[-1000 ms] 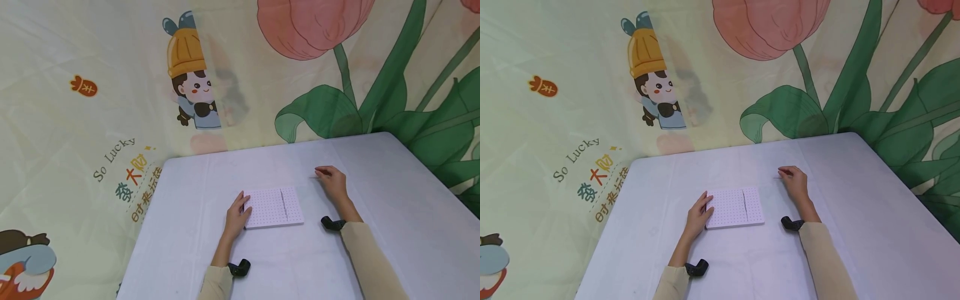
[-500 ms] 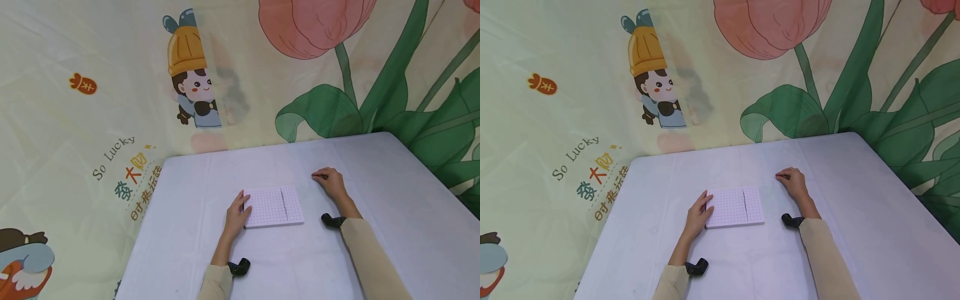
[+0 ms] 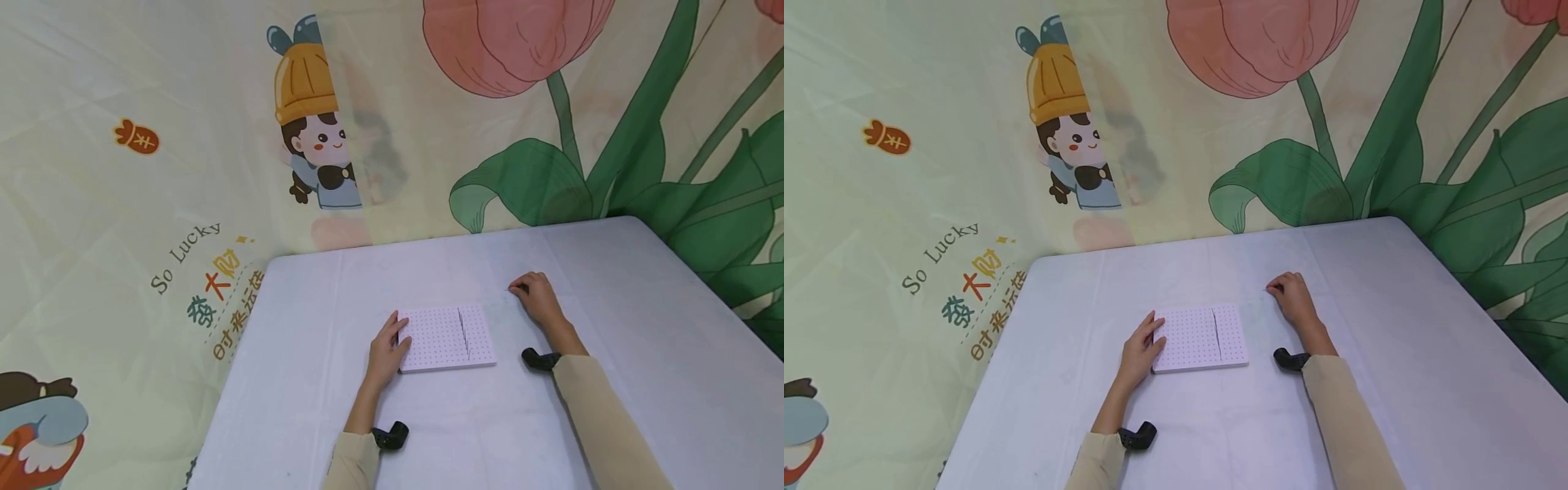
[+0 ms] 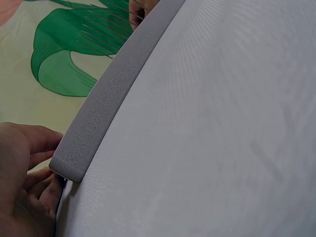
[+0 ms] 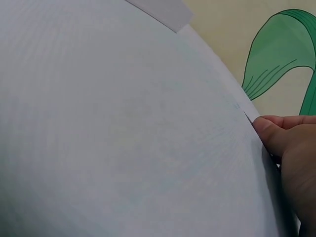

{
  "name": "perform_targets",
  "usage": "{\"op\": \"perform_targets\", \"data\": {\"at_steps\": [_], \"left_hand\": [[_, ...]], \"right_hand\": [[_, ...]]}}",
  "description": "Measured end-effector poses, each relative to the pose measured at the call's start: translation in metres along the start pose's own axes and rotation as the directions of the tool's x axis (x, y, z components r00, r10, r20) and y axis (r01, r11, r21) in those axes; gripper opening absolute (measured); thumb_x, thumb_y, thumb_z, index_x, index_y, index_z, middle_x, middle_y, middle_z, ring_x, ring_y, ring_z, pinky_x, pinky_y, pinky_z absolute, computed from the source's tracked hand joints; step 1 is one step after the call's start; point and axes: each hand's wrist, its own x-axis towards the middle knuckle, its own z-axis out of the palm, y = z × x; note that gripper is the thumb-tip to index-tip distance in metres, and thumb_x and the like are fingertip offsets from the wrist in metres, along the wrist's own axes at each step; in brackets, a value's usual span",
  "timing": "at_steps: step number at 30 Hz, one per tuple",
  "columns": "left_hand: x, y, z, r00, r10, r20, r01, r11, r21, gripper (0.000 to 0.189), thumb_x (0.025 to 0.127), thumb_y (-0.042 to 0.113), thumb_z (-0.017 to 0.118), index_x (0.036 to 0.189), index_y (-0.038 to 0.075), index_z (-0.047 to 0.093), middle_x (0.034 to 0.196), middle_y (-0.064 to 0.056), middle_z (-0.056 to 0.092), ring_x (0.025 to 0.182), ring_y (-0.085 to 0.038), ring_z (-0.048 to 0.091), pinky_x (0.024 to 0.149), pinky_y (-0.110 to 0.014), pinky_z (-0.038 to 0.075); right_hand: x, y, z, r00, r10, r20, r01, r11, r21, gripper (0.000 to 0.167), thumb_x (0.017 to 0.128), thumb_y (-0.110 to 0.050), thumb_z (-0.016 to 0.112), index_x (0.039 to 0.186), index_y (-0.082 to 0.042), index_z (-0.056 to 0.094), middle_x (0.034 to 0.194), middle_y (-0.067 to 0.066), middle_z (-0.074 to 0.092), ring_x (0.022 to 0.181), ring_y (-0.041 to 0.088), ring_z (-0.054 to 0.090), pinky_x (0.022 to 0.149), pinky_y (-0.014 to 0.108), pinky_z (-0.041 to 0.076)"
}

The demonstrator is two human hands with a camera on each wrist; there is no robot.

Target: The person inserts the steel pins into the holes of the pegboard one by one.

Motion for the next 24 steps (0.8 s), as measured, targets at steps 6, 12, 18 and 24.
{"op": "perform_targets", "data": {"at_steps": [6, 12, 18, 24], "left_hand": [[0.001, -0.002, 0.000, 1.000, 0.006, 0.005, -0.006, 1.000, -0.012, 0.039, 0.087, 0.005, 0.060, 0.126, 0.004, 0.055, 0.146, -0.009, 0.032, 0.132, -0.020, 0.032, 0.105, -0.029, 0.033], [-0.001, -0.002, 0.001, 1.000, -0.006, 0.009, 0.006, 1.000, -0.012, 0.039, 0.087, 0.006, 0.060, 0.126, 0.005, 0.055, 0.146, -0.009, 0.032, 0.132, -0.019, 0.031, 0.104, -0.029, 0.033], [0.000, -0.001, 0.001, 1.000, -0.009, 0.003, 0.009, 1.000, 0.005, 0.039, 0.088, 0.007, 0.060, 0.126, 0.007, 0.055, 0.147, -0.009, 0.032, 0.133, -0.021, 0.031, 0.104, -0.031, 0.033], [0.001, -0.002, 0.000, 1.000, 0.000, 0.003, 0.000, 1.000, 0.003, 0.039, 0.087, 0.007, 0.060, 0.126, 0.007, 0.056, 0.146, -0.010, 0.032, 0.133, -0.021, 0.031, 0.104, -0.032, 0.033]], "right_hand": [[0.004, -0.001, 0.001, 0.998, -0.018, 0.063, 0.022, 0.998, -0.063, 0.009, 0.089, -0.008, 0.059, 0.090, -0.001, 0.065, 0.093, 0.013, 0.059, 0.092, 0.028, 0.047, 0.080, 0.044, 0.043], [-0.003, -0.012, 0.001, 0.997, -0.070, 0.017, 0.070, 0.997, -0.008, 0.010, 0.091, -0.009, 0.057, 0.095, -0.001, 0.062, 0.092, 0.012, 0.059, 0.088, 0.025, 0.050, 0.074, 0.042, 0.045], [-0.005, -0.036, 0.007, 0.993, -0.091, -0.070, 0.103, 0.976, 0.193, 0.017, 0.093, -0.014, 0.053, 0.099, 0.000, 0.059, 0.091, 0.012, 0.060, 0.082, 0.021, 0.054, 0.068, 0.029, 0.047], [-0.011, -0.065, 0.015, 0.997, -0.044, -0.063, 0.067, 0.902, 0.426, 0.016, 0.093, -0.014, 0.055, 0.099, 0.000, 0.058, 0.086, 0.011, 0.060, 0.075, 0.019, 0.057, 0.062, 0.017, 0.049]]}}
